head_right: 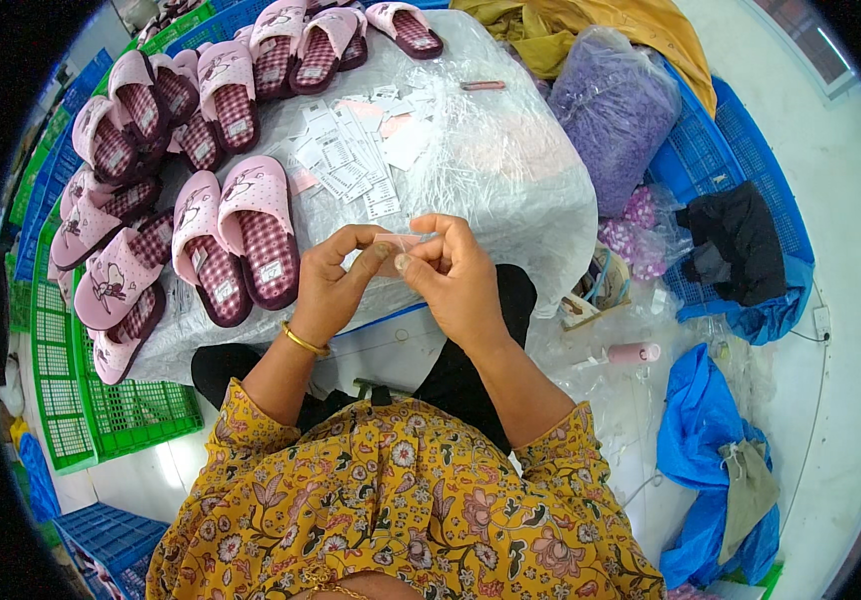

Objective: The person sits on the floor and repeatedly picks up pairs of pink slippers, attaches small white labels to them by hand, and places them into a green crate. The process is repeated for multiple pairs.

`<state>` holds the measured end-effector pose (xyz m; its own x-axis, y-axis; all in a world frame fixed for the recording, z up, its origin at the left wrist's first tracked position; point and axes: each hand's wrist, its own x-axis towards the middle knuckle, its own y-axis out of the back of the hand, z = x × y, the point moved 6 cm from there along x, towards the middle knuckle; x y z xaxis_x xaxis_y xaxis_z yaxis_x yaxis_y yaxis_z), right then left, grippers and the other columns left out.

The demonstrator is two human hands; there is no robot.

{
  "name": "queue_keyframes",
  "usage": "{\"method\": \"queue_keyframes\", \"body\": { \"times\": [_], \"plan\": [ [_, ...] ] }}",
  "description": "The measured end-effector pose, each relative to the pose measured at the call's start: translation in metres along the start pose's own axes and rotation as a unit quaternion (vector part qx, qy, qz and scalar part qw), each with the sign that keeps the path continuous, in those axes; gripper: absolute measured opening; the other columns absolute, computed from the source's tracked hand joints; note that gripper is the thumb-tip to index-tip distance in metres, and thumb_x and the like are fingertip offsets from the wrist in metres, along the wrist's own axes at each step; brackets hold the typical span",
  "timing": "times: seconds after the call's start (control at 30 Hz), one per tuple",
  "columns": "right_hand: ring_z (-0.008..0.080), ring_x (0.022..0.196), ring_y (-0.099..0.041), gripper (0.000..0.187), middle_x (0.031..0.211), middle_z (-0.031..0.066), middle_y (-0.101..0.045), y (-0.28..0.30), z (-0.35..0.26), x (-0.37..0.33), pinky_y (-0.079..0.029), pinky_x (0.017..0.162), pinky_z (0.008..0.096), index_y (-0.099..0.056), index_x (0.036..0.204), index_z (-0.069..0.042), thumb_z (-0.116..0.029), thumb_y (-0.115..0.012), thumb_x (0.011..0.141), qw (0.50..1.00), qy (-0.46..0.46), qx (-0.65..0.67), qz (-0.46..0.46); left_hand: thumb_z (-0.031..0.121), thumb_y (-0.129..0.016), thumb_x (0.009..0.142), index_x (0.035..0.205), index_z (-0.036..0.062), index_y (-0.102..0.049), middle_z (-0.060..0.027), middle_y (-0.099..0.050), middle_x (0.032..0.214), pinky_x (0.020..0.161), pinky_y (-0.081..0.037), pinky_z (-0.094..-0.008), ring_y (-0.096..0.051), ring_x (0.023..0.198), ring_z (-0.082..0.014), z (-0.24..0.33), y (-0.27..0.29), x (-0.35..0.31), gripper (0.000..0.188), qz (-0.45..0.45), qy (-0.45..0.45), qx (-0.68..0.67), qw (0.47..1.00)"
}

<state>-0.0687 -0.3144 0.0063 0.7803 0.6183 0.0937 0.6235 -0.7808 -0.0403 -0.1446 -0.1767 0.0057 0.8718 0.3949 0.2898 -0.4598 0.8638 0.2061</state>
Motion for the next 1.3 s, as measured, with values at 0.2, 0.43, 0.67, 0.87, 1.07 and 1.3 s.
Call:
{"method": "queue_keyframes", "body": {
  "times": [0.2, 0.43, 0.67, 0.87, 1.07, 1.3],
  "plan": [
    [0.0052, 0.070, -0.057, 0.034, 0.081, 0.0030, -0.065, 0.003, 0.006, 0.000, -0.047, 0.062, 0.0210, -0.054, 0.115, 0.003, -0.005, -0.069, 0.086, 1.000, -0.020, -0.003, -0.001, 0.005, -0.066, 0.087, 0.100, 0.0027, -0.069, -0.0078, -0.070, 0.091, 0.075, -0.050, -0.0305, -0.065, 0.084, -0.0176, 0.021, 0.001, -0.001, 0.013, -0.007, -0.108, 0.145, 0.984],
    [0.0083, 0.068, -0.057, 0.031, 0.079, 0.0044, -0.061, 0.001, 0.012, -0.005, -0.047, 0.061, 0.0226, -0.054, 0.112, 0.002, -0.002, -0.067, 0.084, 0.989, -0.107, 0.104, -0.019, 0.001, -0.069, 0.077, 0.094, 0.0062, -0.067, -0.0082, -0.069, 0.088, 0.074, -0.049, -0.0367, -0.065, 0.084, -0.0268, 0.041, 0.000, -0.008, 0.018, 0.035, -0.289, 0.278, 0.916],
    [0.0090, 0.071, -0.056, 0.030, 0.082, 0.0028, -0.060, 0.002, 0.027, -0.004, -0.047, 0.065, 0.0251, -0.055, 0.114, -0.001, -0.004, -0.067, 0.086, 0.965, -0.161, 0.199, -0.048, 0.003, -0.069, 0.079, 0.095, 0.0051, -0.069, -0.0090, -0.068, 0.085, 0.069, -0.050, -0.0354, -0.066, 0.080, -0.0265, 0.025, 0.000, -0.009, 0.016, 0.006, -0.213, 0.237, 0.948],
    [0.0077, 0.070, -0.056, 0.027, 0.082, 0.0028, -0.061, 0.004, 0.023, -0.004, -0.048, 0.064, 0.0243, -0.056, 0.113, -0.001, -0.006, -0.066, 0.088, 0.987, -0.088, 0.134, 0.001, 0.005, -0.066, 0.087, 0.098, -0.0007, -0.068, -0.0073, -0.069, 0.082, 0.064, -0.051, -0.0274, -0.065, 0.073, -0.0132, 0.010, -0.001, -0.009, 0.013, 0.007, -0.050, 0.098, 0.994],
    [0.0051, 0.071, -0.058, 0.014, 0.080, 0.0025, -0.066, 0.006, 0.018, -0.006, -0.048, 0.063, 0.0214, -0.064, 0.099, 0.000, -0.005, -0.069, 0.088, 0.998, -0.005, -0.033, 0.053, 0.006, -0.065, 0.089, 0.097, -0.0028, -0.068, -0.0058, -0.069, 0.080, 0.064, -0.050, -0.0238, -0.061, 0.073, -0.0071, -0.008, -0.001, -0.012, 0.012, 0.036, 0.035, 0.036, 0.998],
    [0.0037, 0.070, -0.059, 0.008, 0.078, 0.0024, -0.068, 0.004, 0.018, -0.006, -0.048, 0.061, 0.0205, -0.067, 0.093, -0.001, -0.004, -0.070, 0.086, 0.993, 0.047, -0.083, 0.063, 0.006, -0.065, 0.089, 0.099, -0.0028, -0.068, -0.0043, -0.069, 0.081, 0.065, -0.050, -0.0233, -0.061, 0.074, -0.0063, -0.012, -0.004, -0.013, 0.013, 0.044, 0.041, 0.036, 0.998]
  ]
}}
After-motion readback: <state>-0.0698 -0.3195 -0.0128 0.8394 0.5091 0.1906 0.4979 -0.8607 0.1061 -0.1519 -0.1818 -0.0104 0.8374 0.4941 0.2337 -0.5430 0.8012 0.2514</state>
